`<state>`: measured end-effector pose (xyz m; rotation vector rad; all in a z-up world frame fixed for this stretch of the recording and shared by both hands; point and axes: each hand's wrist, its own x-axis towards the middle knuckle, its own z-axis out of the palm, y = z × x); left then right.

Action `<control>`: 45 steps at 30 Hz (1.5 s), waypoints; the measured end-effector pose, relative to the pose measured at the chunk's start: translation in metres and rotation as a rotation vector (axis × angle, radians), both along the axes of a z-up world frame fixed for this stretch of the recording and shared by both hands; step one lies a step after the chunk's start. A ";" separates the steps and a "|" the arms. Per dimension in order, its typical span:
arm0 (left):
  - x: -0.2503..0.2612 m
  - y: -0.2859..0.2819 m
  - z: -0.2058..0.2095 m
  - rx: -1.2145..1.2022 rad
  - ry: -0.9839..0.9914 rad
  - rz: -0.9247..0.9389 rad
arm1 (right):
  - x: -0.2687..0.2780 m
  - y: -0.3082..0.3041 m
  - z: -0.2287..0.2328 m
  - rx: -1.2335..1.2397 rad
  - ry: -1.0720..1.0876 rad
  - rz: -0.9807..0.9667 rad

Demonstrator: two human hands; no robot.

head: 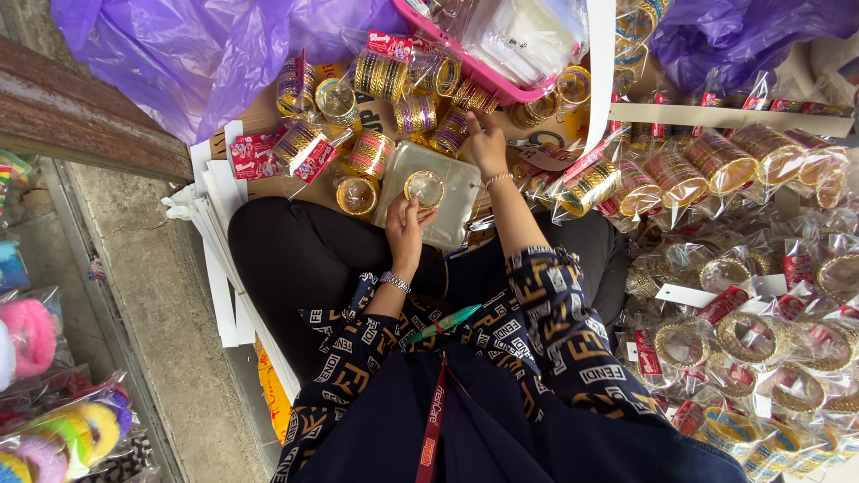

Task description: The person packages sets of bangles into plastic bags, sealing them with adhesive strips.

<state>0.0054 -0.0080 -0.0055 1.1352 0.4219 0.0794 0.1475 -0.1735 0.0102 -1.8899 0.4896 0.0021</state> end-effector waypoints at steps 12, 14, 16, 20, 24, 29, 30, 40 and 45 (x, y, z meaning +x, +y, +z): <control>0.009 0.003 -0.001 0.090 -0.007 0.165 | -0.075 0.014 0.042 0.312 -0.443 -0.472; 0.012 0.004 -0.012 0.062 0.002 0.169 | -0.105 0.026 0.067 0.228 -0.421 -0.417; 0.014 0.003 -0.017 0.033 0.016 0.166 | -0.131 0.029 0.075 0.142 -0.396 -0.368; 0.016 0.001 -0.018 -0.002 0.002 0.112 | -0.162 0.026 0.056 -0.452 -0.557 -0.005; 0.011 -0.001 -0.004 0.029 -0.033 0.067 | -0.160 0.022 0.007 -0.665 -0.459 0.468; 0.002 0.002 -0.009 0.060 -0.014 0.013 | -0.160 0.011 0.000 -0.588 -0.407 0.479; 0.007 0.002 -0.009 0.084 -0.019 0.007 | -0.154 0.009 0.002 -0.495 -0.434 0.464; 0.003 0.003 -0.001 0.345 -0.013 0.002 | -0.116 -0.007 0.043 -0.468 -0.490 0.641; 0.017 -0.004 0.032 0.496 -0.017 -0.085 | -0.076 -0.037 0.026 -0.436 -0.521 0.222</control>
